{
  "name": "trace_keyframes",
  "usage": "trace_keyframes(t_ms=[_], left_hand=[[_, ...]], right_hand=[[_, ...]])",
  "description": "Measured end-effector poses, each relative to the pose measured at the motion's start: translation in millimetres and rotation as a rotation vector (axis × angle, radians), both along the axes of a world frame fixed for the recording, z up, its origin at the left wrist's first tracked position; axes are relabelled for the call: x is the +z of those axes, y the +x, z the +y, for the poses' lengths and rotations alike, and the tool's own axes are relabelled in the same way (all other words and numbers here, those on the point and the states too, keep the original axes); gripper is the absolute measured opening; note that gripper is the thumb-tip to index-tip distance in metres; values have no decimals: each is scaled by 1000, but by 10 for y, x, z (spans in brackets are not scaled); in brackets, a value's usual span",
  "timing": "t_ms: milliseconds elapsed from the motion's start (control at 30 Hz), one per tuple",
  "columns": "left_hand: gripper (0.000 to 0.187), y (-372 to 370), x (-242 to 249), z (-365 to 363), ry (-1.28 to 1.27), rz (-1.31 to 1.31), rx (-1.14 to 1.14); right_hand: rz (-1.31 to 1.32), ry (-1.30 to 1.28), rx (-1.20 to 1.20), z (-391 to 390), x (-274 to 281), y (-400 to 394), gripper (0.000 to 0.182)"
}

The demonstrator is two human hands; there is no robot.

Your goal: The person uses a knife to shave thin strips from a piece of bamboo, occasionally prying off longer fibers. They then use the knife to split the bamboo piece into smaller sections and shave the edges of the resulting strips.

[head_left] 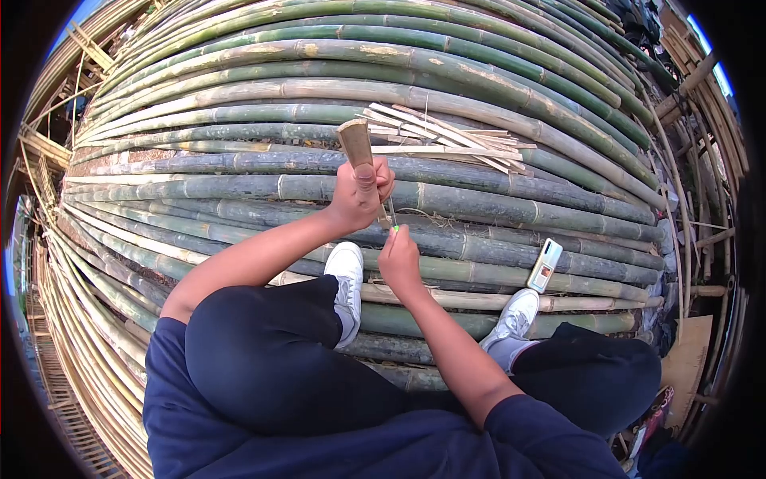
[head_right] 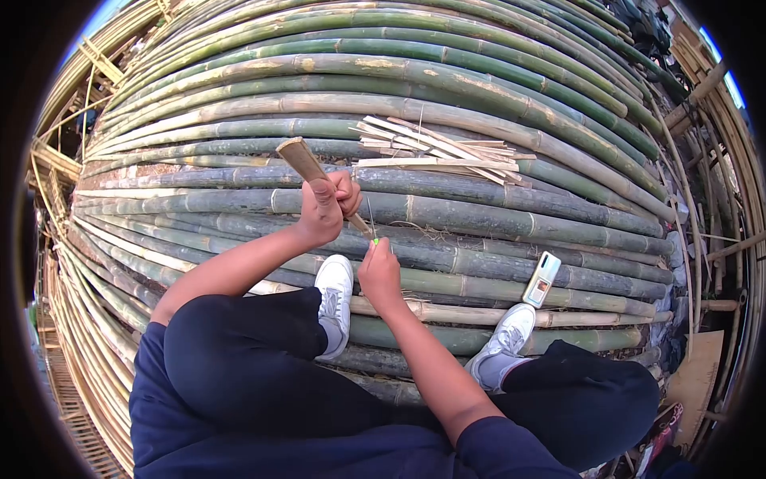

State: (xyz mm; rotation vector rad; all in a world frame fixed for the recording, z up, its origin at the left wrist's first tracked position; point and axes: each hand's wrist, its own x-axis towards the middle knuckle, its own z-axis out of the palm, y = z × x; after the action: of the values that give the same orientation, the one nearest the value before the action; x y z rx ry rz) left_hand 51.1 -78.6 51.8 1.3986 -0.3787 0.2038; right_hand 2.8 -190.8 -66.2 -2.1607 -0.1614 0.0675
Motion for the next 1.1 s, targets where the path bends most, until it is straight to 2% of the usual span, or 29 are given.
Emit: trace_keyframes(t_ms=[67, 133, 333, 367, 500, 567, 667, 800, 900, 1000, 1100], left_hand=[[67, 8, 15, 6, 11, 0, -16], [67, 40, 15, 6, 15, -8, -35], [65, 52, 12, 28, -8, -8, -8], [65, 56, 11, 25, 5, -15, -23], [65, 23, -21, 12, -10, 5, -36], [65, 47, -47, 31, -15, 4, -38], [64, -78, -197, 3, 49, 142, -24], [65, -102, 12, -34, -14, 56, -99], [66, -82, -31, 40, -22, 39, -42], [67, -57, -4, 114, -15, -11, 3], [67, -26, 8, 164, -9, -22, -12]], right_hand=[[53, 0, 61, -11, -246, 18, 25], [53, -3, -67, -5, 68, 64, 26], [139, -152, 90, -22, 41, 66, 26], [136, -102, -5, 5, 50, 63, 27], [111, -176, 47, 51, -137, 47, 27], [191, -208, 77, 11, -23, 74, 27], [217, -250, 122, 54, 184, 68, 27], [380, -270, 179, -30, -109, 28, 28], [481, -246, 205, -64, -145, 75, 32], [351, -244, 180, -79, -10, 145, 35], [356, -231, 199, -81, 221, 206, 35]])
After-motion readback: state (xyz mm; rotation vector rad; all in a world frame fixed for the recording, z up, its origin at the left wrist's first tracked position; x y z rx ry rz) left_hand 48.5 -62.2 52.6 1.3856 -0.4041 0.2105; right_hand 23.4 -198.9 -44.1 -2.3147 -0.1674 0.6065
